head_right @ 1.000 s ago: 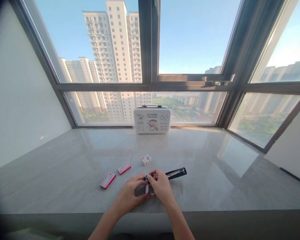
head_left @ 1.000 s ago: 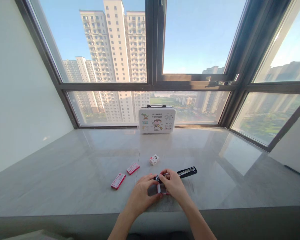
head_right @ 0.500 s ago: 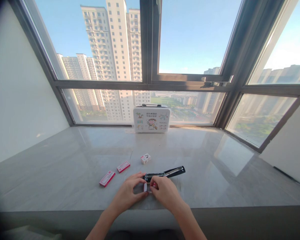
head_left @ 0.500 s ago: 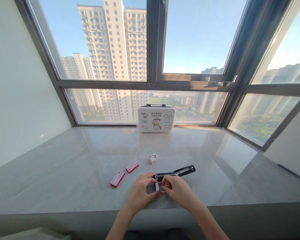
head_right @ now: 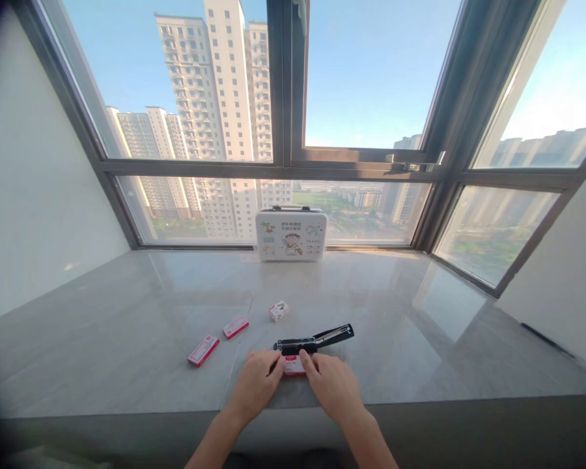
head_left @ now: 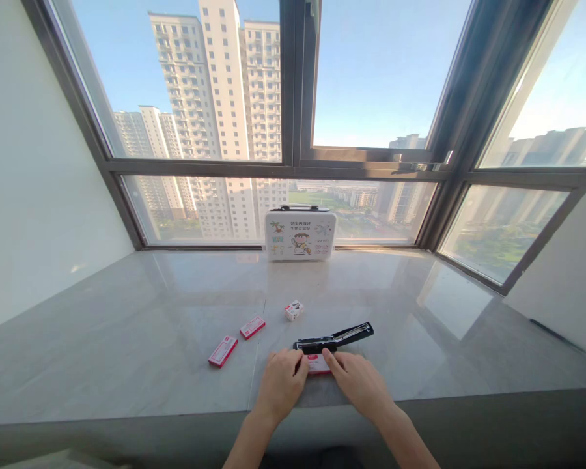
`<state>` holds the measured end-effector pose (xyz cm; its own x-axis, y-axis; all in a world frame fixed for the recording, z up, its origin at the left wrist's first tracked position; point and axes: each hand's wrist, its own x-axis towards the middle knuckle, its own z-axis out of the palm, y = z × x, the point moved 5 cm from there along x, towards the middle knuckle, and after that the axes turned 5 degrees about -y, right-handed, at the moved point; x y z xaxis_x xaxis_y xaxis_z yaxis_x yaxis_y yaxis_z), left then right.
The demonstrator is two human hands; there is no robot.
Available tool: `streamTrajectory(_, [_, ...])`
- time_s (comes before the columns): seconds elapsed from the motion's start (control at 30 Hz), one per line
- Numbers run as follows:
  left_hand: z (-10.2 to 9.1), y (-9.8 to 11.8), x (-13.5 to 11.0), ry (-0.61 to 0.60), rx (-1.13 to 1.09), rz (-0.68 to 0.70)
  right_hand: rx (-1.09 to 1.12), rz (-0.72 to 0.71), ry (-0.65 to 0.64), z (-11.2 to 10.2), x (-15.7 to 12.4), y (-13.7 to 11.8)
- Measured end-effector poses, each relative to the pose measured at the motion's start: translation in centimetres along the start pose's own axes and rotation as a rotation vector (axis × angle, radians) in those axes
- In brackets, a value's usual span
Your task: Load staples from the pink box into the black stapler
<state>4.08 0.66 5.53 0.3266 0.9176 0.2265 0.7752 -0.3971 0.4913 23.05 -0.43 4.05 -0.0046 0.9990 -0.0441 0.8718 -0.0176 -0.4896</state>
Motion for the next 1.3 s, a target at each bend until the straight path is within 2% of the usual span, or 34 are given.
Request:
streamTrajectory(0.1, [-0.4,0.0,-0.1,0.002,-0.114,-0.025,0.149,0.082,-0.027,-1.1,0.6,4.0])
streamTrajectory(0.2, [-0.6,0.1,-0.2,-0.004,-0.165,-0.014,0.489,0.175,-0.075,-2.6,1.1,8.4])
streamTrajectory(0.27, [-0.5,0.3,0.0,0.004,-0.148,-0.026,0.716,0.145,-0.084,-3.7,1.6,9.2])
streamTrajectory(0.33, [-0.3,0.4,0.2,0.012,-0.117,-0.048,0.855,0.025,-0.078,-4.8,2.6,8.0])
streamTrajectory(0.43, [0.1,0.7,0.4,0.021,-0.064,-0.063,0.886,-0.173,-0.075,-5.6,4.8,4.1])
streamTrajectory(0.57, [0.6,0.8,0.8,0.023,0.015,-0.068,0.68,-0.309,-0.066,-4.4,7.6,-1.0])
streamTrajectory(0.67, [0.6,0.8,0.9,0.037,0.046,-0.093,0.426,-0.355,-0.126,-2.8,8.5,-3.5])
streamTrajectory(0.77, [0.3,1.3,0.6,0.05,0.049,-0.102,0.26,-0.383,-0.18,-1.9,8.6,-4.5])
streamTrajectory(0.93, [0.3,3.6,-0.8,0.026,0.023,0.073,0.17,-0.385,-0.22,-1.7,8.5,-4.7])
streamTrajectory(1.0, [0.2,3.4,-1.3,0.021,0.038,0.076,0.166,-0.384,-0.214,-1.7,8.5,-4.7])
streamTrajectory(1.07, [-0.4,2.0,-1.9,0.047,0.082,0.021,0.178,-0.377,-0.199,-1.6,8.5,-4.6])
streamTrajectory(1.13, [-1.8,-0.5,-2.6,0.106,0.144,-0.063,0.191,-0.363,-0.187,-1.5,8.6,-4.4])
streamTrajectory(1.3, [-6.9,-9.1,-3.9,0.35,0.285,-0.264,0.202,-0.327,-0.188,-1.4,8.4,-4.2])
